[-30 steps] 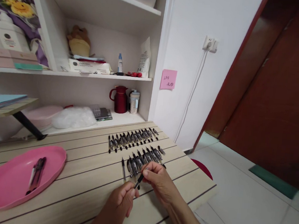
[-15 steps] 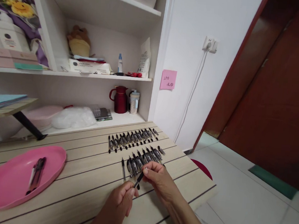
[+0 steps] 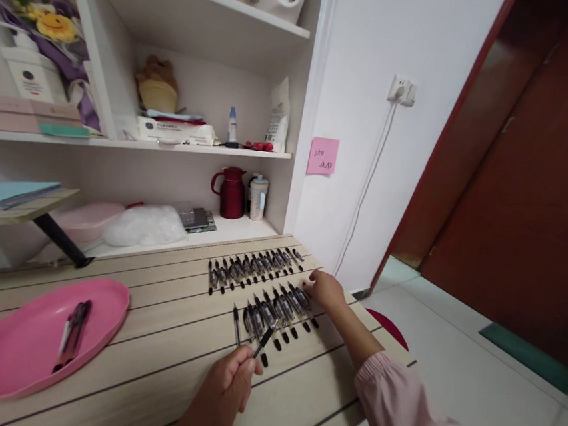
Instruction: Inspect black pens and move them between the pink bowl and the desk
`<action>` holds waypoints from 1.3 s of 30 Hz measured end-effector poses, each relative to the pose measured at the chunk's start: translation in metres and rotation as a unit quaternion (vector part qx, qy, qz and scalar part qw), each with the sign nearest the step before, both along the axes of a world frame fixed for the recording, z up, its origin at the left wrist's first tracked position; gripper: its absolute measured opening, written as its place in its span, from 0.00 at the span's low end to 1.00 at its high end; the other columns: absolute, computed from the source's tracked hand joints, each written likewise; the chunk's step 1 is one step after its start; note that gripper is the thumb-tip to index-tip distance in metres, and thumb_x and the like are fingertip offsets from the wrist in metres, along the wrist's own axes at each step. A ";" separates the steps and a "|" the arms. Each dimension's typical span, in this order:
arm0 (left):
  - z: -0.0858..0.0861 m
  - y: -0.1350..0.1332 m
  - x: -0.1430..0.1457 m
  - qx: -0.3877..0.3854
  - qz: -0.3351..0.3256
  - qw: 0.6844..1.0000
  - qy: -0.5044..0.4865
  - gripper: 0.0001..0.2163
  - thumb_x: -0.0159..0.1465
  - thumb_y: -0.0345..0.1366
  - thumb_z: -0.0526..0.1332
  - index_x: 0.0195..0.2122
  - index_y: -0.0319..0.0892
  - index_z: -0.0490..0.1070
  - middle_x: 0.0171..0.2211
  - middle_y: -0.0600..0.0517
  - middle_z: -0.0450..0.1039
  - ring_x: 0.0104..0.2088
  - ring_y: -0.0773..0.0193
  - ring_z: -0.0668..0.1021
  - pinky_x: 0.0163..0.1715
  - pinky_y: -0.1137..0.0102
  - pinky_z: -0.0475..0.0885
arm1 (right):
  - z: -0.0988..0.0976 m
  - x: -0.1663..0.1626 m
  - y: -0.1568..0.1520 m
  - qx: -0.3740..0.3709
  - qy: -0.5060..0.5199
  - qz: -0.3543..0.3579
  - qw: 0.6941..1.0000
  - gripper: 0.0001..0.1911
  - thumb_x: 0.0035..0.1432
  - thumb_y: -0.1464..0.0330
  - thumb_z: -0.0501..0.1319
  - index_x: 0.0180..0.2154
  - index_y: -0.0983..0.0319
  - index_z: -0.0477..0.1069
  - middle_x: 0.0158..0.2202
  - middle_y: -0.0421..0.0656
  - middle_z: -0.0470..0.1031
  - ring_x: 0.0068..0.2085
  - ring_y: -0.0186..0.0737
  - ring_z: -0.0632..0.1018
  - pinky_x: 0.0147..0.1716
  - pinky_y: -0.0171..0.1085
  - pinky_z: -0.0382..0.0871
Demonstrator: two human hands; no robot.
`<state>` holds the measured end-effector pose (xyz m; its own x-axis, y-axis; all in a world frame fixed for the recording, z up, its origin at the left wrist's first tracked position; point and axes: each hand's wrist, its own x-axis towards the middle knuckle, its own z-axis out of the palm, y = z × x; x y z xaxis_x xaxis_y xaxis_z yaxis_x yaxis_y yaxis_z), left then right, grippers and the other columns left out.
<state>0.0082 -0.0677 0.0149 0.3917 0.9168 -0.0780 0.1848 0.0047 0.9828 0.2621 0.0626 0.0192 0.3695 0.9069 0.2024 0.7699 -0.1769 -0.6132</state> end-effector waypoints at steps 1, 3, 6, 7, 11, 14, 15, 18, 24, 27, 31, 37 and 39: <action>0.000 0.000 -0.001 0.004 -0.004 1.000 0.001 0.15 0.60 0.47 0.50 0.30 0.40 0.64 0.12 0.61 0.54 0.15 0.71 0.57 0.17 0.74 0.52 | -0.003 0.002 0.002 -0.001 0.007 0.001 1.000 0.10 0.39 0.74 0.62 0.29 0.62 0.72 0.34 0.49 0.75 0.40 0.48 0.72 0.35 0.38 0.60; 0.000 0.001 -0.002 0.003 -0.010 1.000 0.004 0.15 0.61 0.47 0.49 0.30 0.40 0.64 0.13 0.61 0.54 0.15 0.71 0.57 0.17 0.75 0.52 | -0.007 0.005 0.002 0.002 0.027 -0.002 1.000 0.10 0.38 0.75 0.61 0.29 0.63 0.72 0.33 0.50 0.75 0.40 0.48 0.73 0.35 0.38 0.60; -0.003 0.001 -0.003 -0.017 -0.003 1.000 -0.002 0.14 0.62 0.46 0.48 0.31 0.41 0.64 0.13 0.62 0.54 0.14 0.73 0.55 0.16 0.75 0.50 | -0.003 0.003 -0.005 0.003 0.062 0.005 0.998 0.07 0.41 0.72 0.60 0.28 0.63 0.71 0.28 0.47 0.74 0.35 0.45 0.73 0.32 0.38 0.61; -0.005 0.002 -0.003 -0.024 0.003 1.000 -0.005 0.14 0.62 0.46 0.48 0.31 0.41 0.64 0.13 0.62 0.54 0.14 0.73 0.54 0.15 0.75 0.49 | 0.000 0.000 -0.010 0.007 0.084 0.018 0.996 0.06 0.44 0.70 0.60 0.28 0.63 0.71 0.26 0.45 0.73 0.32 0.42 0.73 0.30 0.37 0.61; -0.009 0.003 -0.001 -0.043 0.022 0.999 -0.015 0.13 0.62 0.44 0.48 0.31 0.42 0.63 0.12 0.63 0.53 0.12 0.74 0.51 0.14 0.75 0.46 | 0.011 -0.035 -0.041 0.096 0.388 0.172 0.900 0.13 0.48 0.60 0.60 0.34 0.62 0.68 0.24 0.38 0.69 0.25 0.33 0.71 0.24 0.32 0.61; -0.010 0.004 0.000 -0.047 0.023 0.998 -0.016 0.12 0.62 0.44 0.48 0.30 0.42 0.63 0.11 0.63 0.53 0.11 0.74 0.51 0.14 0.75 0.45 | 0.013 -0.065 -0.063 0.141 0.530 0.230 0.804 0.16 0.46 0.61 0.64 0.37 0.61 0.68 0.24 0.35 0.67 0.23 0.29 0.69 0.22 0.30 0.60; -0.010 0.005 -0.001 -0.047 0.024 0.998 -0.018 0.12 0.61 0.44 0.49 0.30 0.42 0.63 0.11 0.63 0.53 0.11 0.74 0.51 0.14 0.75 0.45 | 0.013 -0.073 -0.068 0.147 0.549 0.235 0.788 0.16 0.45 0.62 0.65 0.37 0.60 0.68 0.24 0.35 0.67 0.23 0.28 0.69 0.22 0.29 0.60; -0.012 0.006 -0.002 -0.049 0.026 0.998 -0.019 0.12 0.61 0.44 0.49 0.30 0.42 0.63 0.12 0.63 0.53 0.12 0.74 0.51 0.14 0.75 0.45 | 0.014 -0.084 -0.074 0.150 0.570 0.243 0.770 0.16 0.45 0.63 0.65 0.37 0.60 0.68 0.24 0.34 0.66 0.23 0.28 0.69 0.22 0.29 0.60; -0.016 0.007 -0.003 -0.042 0.021 0.999 -0.021 0.11 0.62 0.44 0.49 0.31 0.43 0.63 0.12 0.63 0.54 0.12 0.74 0.51 0.14 0.74 0.45 | 0.013 -0.086 -0.078 0.124 0.553 0.266 0.780 0.15 0.45 0.63 0.66 0.35 0.62 0.68 0.23 0.34 0.66 0.21 0.27 0.68 0.19 0.28 0.59; -0.018 0.007 -0.002 -0.040 0.020 0.999 -0.023 0.11 0.62 0.44 0.49 0.31 0.42 0.63 0.12 0.63 0.54 0.12 0.74 0.51 0.14 0.74 0.45 | 0.008 -0.091 -0.081 0.096 0.545 0.275 0.786 0.13 0.44 0.64 0.66 0.32 0.63 0.67 0.21 0.34 0.66 0.20 0.27 0.68 0.18 0.28 0.59; -0.019 0.008 -0.002 -0.036 0.022 0.999 -0.023 0.11 0.61 0.44 0.49 0.30 0.42 0.62 0.12 0.63 0.53 0.13 0.74 0.50 0.14 0.75 0.45 | 0.000 -0.098 -0.084 0.054 0.550 0.300 0.778 0.14 0.43 0.64 0.67 0.31 0.63 0.66 0.19 0.34 0.67 0.19 0.27 0.69 0.17 0.27 0.58; -0.017 0.009 0.000 -0.020 0.041 0.999 -0.001 0.10 0.62 0.41 0.48 0.30 0.42 0.62 0.12 0.63 0.52 0.13 0.73 0.52 0.15 0.75 0.47 | 0.001 -0.104 -0.087 0.017 0.538 0.320 0.780 0.15 0.43 0.62 0.67 0.33 0.63 0.68 0.17 0.33 0.64 0.18 0.26 0.68 0.18 0.27 0.58; -0.015 0.008 0.000 0.003 0.048 0.999 0.007 0.09 0.62 0.40 0.48 0.30 0.42 0.63 0.13 0.62 0.51 0.14 0.72 0.54 0.16 0.75 0.48 | 0.003 -0.105 -0.089 0.020 0.530 0.320 0.785 0.15 0.43 0.62 0.66 0.32 0.63 0.68 0.17 0.33 0.64 0.17 0.26 0.66 0.17 0.27 0.57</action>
<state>0.0082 -0.0593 -0.0005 0.3019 0.9502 -0.0775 0.1966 0.0175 0.9803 0.1567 -0.0261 0.0222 -0.1788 0.9763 0.1218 -0.2528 0.0741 -0.9647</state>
